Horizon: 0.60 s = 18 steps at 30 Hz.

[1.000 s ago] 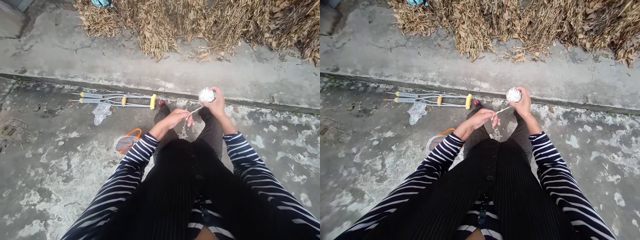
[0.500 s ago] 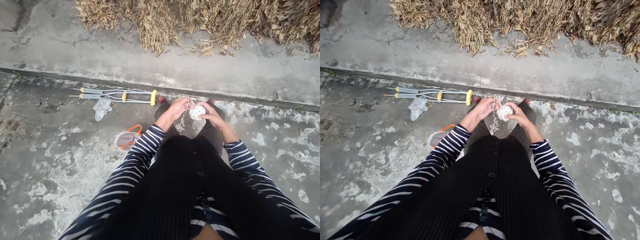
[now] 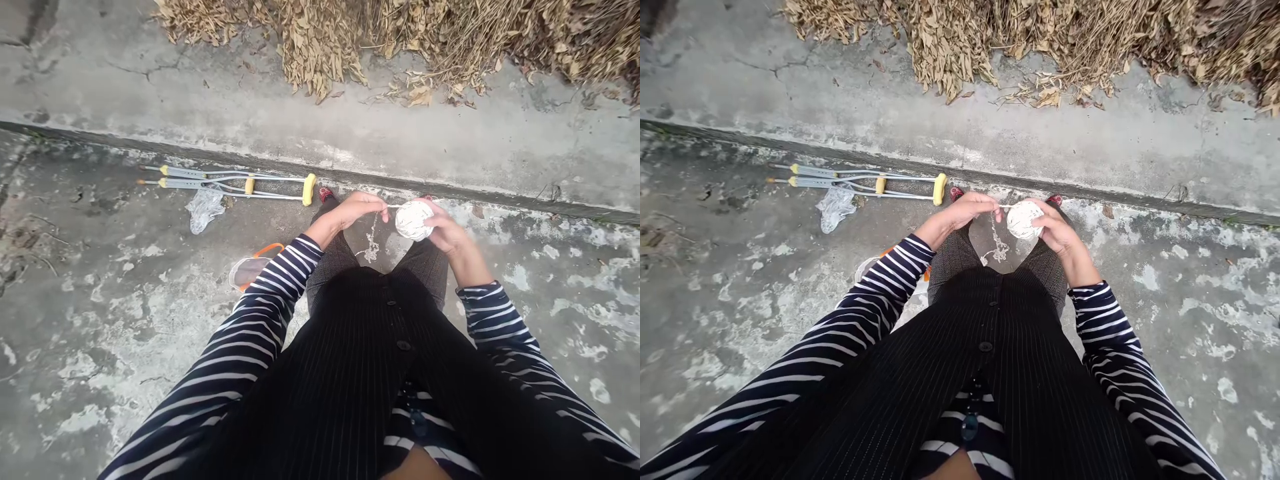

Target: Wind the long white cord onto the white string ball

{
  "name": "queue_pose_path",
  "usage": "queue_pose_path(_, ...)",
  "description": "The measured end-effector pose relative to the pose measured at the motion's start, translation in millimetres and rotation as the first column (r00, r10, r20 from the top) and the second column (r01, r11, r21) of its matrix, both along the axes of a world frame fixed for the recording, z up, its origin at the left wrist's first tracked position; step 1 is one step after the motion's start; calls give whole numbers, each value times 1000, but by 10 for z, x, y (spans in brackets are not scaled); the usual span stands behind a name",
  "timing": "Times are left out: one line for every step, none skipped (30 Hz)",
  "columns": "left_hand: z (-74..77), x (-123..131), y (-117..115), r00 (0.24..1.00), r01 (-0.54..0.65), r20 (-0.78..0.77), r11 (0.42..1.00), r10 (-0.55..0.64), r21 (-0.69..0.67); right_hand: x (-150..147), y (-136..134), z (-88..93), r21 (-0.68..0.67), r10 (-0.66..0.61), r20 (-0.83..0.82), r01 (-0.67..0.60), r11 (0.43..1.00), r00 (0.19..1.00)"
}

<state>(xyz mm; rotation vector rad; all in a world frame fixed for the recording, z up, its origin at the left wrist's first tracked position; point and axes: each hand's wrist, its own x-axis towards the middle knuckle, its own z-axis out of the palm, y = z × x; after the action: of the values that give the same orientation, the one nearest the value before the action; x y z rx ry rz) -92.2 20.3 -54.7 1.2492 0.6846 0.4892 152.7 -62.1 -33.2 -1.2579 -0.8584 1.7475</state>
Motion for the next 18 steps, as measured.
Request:
queue_pose_path(0,8,9,1000,19,-2,999,-19,28,14,8,39,6,-13,-33,13,1000,999)
queue_pose_path(-6,21,16,1000,28,-8,998,-28,49,21,18,77,16,-21,-61,22,1000,998)
queue_pose_path(-20,37,23,999,29,-18,997,-27,68,24,31,116,31,-27,-81,29,999,996)
queue_pose_path(-45,55,31,999,19,-33,996,-16,86,24,47,158,51,-32,-90,37,998,995)
queue_pose_path(-85,72,39,998,4,-55,995,1,102,24,65,204,77,-38,-88,45,996,995)
queue_pose_path(-140,87,49,996,-14,-84,993,24,115,26,84,257,109,-44,-77,52,993,996)
queue_pose_path(-210,100,60,992,-34,-118,992,49,123,27,103,319,147,-48,-58,56,988,997)
queue_pose_path(-293,108,71,985,-60,-152,990,79,128,28,121,390,187,-48,-31,53,981,998)
queue_pose_path(-386,113,82,977,-92,-183,987,115,128,27,138,470,225,-46,-1,46,973,999)
queue_pose_path(-484,113,92,965,-127,-211,984,152,129,23,153,558,261,-46,28,37,965,999)
queue_pose_path(-584,110,101,953,-159,-238,978,187,133,15,165,651,290,-44,52,27,957,998)
queue_pose_path(-683,103,106,940,-188,-261,972,220,142,2,176,743,314,-42,66,19,949,997)
queue_pose_path(-778,95,108,927,-209,-283,966,245,151,-12,187,832,331,-43,69,17,943,997)
queue_pose_path(-867,87,104,915,-221,-307,962,260,158,-29,197,911,345,-43,66,17,938,997)
queue_pose_path(-951,82,93,904,-220,-336,962,263,161,-47,209,978,356,-40,65,14,935,997)
queue_pose_path(-1028,82,73,892,-212,-371,964,257,160,-64,221,1030,365,-38,70,10,931,997)
queue_pose_path(-1099,91,45,878,-194,-412,968,243,156,-82,234,1068,375,-39,82,5,927,996)
queue_pose_path(-1164,110,8,861,-168,-459,974,219,149,-99,247,1094,386,-44,98,3,922,994)
